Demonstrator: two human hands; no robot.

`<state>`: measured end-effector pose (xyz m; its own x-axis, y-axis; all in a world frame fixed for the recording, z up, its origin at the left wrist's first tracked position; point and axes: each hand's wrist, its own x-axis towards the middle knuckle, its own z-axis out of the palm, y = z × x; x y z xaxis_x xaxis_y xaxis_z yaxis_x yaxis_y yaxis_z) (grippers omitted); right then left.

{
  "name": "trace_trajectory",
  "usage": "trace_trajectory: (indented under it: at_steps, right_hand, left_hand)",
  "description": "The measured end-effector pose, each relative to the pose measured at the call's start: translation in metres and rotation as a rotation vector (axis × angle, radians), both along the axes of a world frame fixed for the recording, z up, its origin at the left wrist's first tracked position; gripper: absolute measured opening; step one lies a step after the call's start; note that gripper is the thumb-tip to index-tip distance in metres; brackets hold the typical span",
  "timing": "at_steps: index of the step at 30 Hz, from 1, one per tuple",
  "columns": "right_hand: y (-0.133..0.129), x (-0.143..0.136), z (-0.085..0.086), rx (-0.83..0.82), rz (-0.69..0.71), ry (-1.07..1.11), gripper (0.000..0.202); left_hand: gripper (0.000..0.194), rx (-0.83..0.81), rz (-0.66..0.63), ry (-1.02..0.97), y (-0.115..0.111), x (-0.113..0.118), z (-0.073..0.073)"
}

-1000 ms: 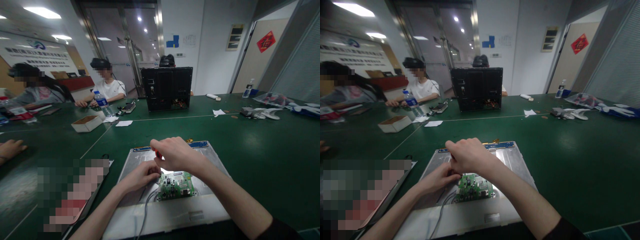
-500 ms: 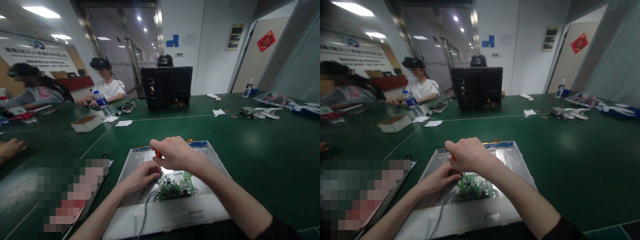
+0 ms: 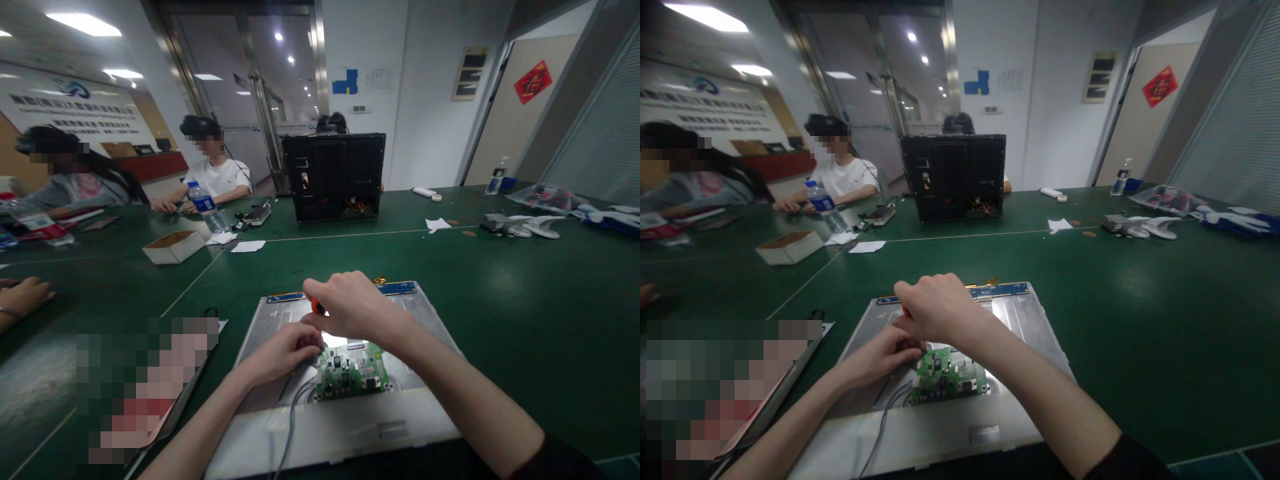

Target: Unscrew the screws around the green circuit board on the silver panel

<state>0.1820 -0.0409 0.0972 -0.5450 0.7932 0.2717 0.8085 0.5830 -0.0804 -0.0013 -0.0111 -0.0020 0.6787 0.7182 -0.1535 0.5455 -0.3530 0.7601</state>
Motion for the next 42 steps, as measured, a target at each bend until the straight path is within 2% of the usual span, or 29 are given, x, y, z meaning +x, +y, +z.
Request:
trace_trajectory:
  at_steps: [15, 21, 28, 30, 36, 42]
  right_hand:
    - [0.0, 0.013, 0.01, 0.025, -0.032, 0.03, 0.025]
    - [0.001, 0.019, 0.011, 0.043, -0.06, 0.041, 0.024]
    - [0.001, 0.019, 0.011, 0.06, -0.057, 0.054, 0.024]
    - [0.001, 0.019, 0.011, 0.059, -0.053, 0.058, 0.024]
    - [0.002, 0.018, 0.011, 0.032, -0.067, 0.036, 0.025]
    - [0.001, 0.017, 0.012, 0.009, -0.058, 0.05, 0.025]
  left_hand:
    - [0.011, 0.049, -0.03, -0.065, 0.004, -0.003, -0.001]
    - [0.014, 0.286, 0.158, -0.079, 0.011, -0.006, -0.003]
    - [0.011, 0.445, 0.249, -0.005, 0.015, -0.008, -0.003]
    - [0.01, 0.459, 0.256, 0.016, 0.015, -0.008, -0.004]
    - [0.015, 0.457, 0.164, 0.073, 0.016, -0.005, -0.01]
    - [0.01, 0.466, 0.221, 0.094, 0.015, -0.001, -0.013]
